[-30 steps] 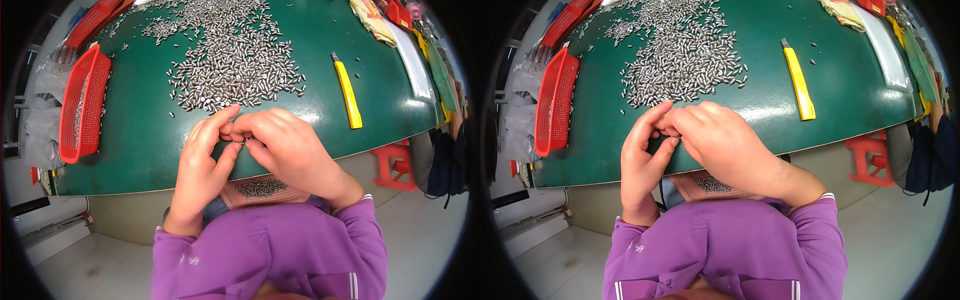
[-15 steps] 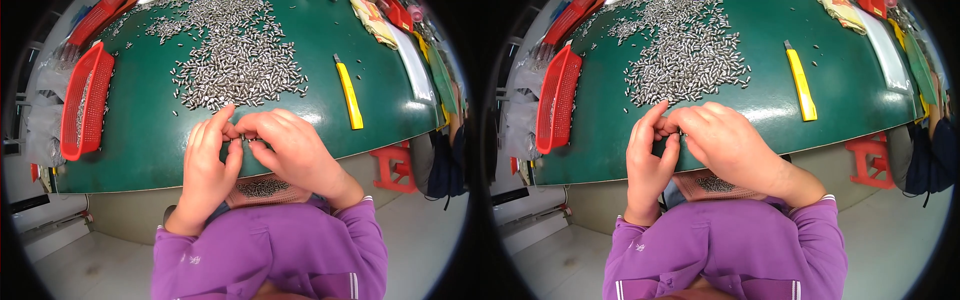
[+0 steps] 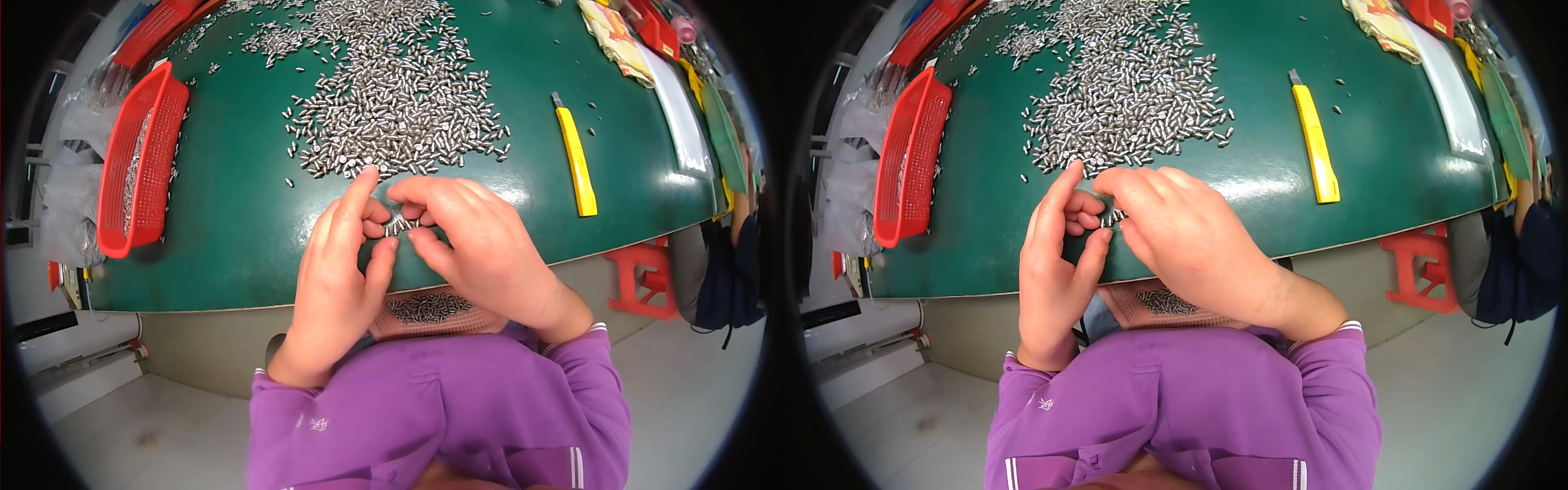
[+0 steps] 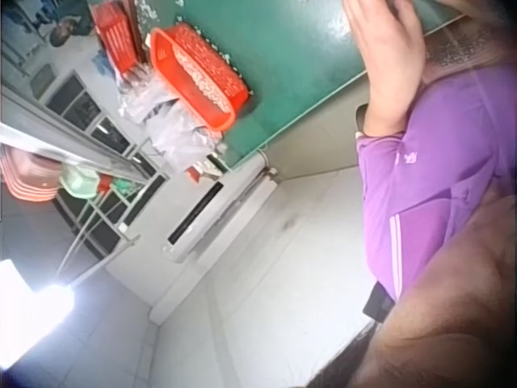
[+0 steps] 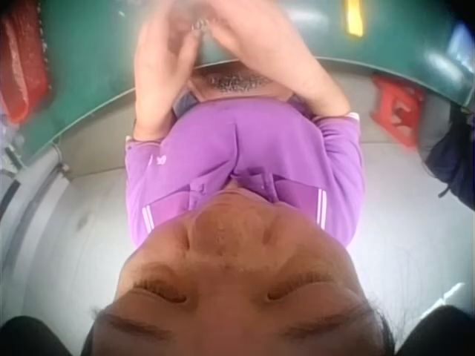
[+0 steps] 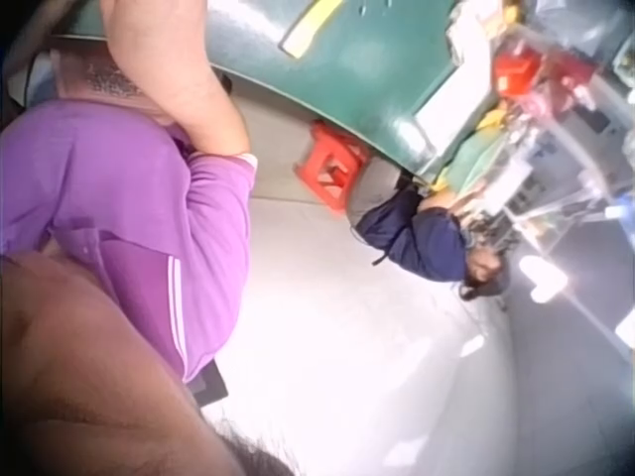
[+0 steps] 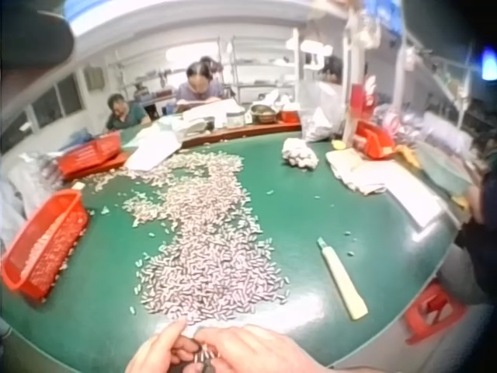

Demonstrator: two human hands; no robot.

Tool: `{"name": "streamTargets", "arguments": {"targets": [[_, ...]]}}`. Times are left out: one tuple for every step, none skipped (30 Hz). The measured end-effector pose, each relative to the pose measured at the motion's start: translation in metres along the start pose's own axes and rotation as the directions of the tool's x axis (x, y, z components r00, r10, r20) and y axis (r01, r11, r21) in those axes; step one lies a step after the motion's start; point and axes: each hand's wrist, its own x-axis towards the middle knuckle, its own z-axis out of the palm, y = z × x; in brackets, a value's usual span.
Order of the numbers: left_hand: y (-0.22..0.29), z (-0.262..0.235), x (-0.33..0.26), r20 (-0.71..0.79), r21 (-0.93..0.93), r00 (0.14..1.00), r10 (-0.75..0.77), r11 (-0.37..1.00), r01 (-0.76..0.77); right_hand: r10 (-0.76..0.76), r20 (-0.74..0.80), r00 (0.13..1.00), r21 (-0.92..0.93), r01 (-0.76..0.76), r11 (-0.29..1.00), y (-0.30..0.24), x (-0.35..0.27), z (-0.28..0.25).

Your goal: Sorting small metal components on a workbench.

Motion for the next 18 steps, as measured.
{"name": "streamTargets", "arguments": {"targets": [[-0.0003,-0.0003,0.0002,-0.003,0.0,1.0,-0.003,1.0,0.003,-0.001,-0.006,1.0,0.003,0.001,1.0,-0.0001,0.0004,0.0],[-0.0011,-0.0005,0.0009,-0.008,-0.01,1.0,0.004,1.0,-0.004,-0.002,-0.012,1.0,0.006,0.002,1.0,-0.0002,0.0008,-0.0001],[-0.0017,-0.0006,0.0011,-0.013,-0.019,1.0,0.011,1.0,-0.011,-0.003,-0.008,1.0,0.007,0.003,1.0,-0.0008,0.0012,-0.001],[-0.0018,-0.0009,0.0008,-0.017,-0.019,1.0,0.008,1.0,-0.009,0.006,0.014,1.0,0.001,-0.006,1.0,-0.0019,0.002,-0.0023],[-0.0019,-0.0009,0.0006,-0.017,-0.021,1.0,0.006,1.0,-0.006,0.015,0.037,0.999,-0.006,-0.015,1.0,-0.0024,0.0025,-0.0029],[-0.002,-0.001,0.0005,-0.017,-0.023,1.0,0.003,1.0,-0.004,0.013,0.04,0.999,-0.005,-0.013,1.0,-0.0021,0.0026,-0.0025],[-0.002,-0.0016,0.0003,-0.019,-0.023,1.0,0.001,1.0,-0.002,0.01,0.039,0.999,-0.016,-0.009,1.0,-0.0018,0.0023,-0.0018],[-0.0018,-0.0023,0.0003,-0.012,-0.029,1.0,-0.003,1.0,0.003,0.006,0.038,0.999,-0.027,-0.005,1.0,-0.0015,0.0021,-0.001],[-0.0017,-0.0028,0.0002,-0.004,-0.035,1.0,-0.008,0.999,0.008,0.005,0.039,0.999,-0.026,-0.004,1.0,-0.0013,0.0021,-0.0001],[-0.0021,-0.0027,0.0002,-0.004,-0.036,1.0,-0.008,0.999,0.008,-0.002,0.04,0.999,-0.01,0.002,1.0,-0.0009,0.0018,0.0007],[-0.0024,-0.0027,0.0001,-0.003,-0.039,1.0,-0.007,0.999,0.007,-0.009,0.041,0.999,0.007,0.008,1.0,-0.0005,0.0016,0.0013],[-0.0026,-0.0027,0.0001,-0.001,-0.043,1.0,-0.006,0.999,0.006,-0.008,0.041,0.999,0.006,0.008,1.0,-0.0001,0.0014,0.0018],[-0.0027,-0.0026,0.0003,-0.001,-0.044,1.0,-0.006,0.999,0.006,-0.007,0.041,0.999,0.013,0.007,1.0,0.0007,0.0012,0.0021],[-0.0026,-0.0027,0.0004,0.009,-0.053,1.0,-0.018,0.998,0.018,-0.006,0.041,0.999,0.021,0.005,1.0,0.0011,0.001,0.0022],[-0.0027,-0.0028,0.0005,0.018,-0.062,0.999,-0.029,0.998,0.03,-0.006,0.041,0.999,0.02,0.005,1.0,0.0007,0.001,0.002],[-0.0033,-0.0028,0.0003,0.018,-0.063,0.999,-0.03,0.998,0.031,0.008,0.018,1.0,0.039,-0.009,0.999,-0.0001,0.0011,0.0018],[-0.0041,-0.0028,0.0001,0.024,-0.069,0.999,-0.034,0.997,0.036,0.023,-0.005,1.0,0.059,-0.023,0.998,-0.0009,0.0011,0.0016],[-0.0047,-0.0027,0.0,0.03,-0.075,0.999,-0.038,0.996,0.04,0.024,-0.005,1.0,0.059,-0.023,0.998,-0.0014,0.0006,0.0011]]}}
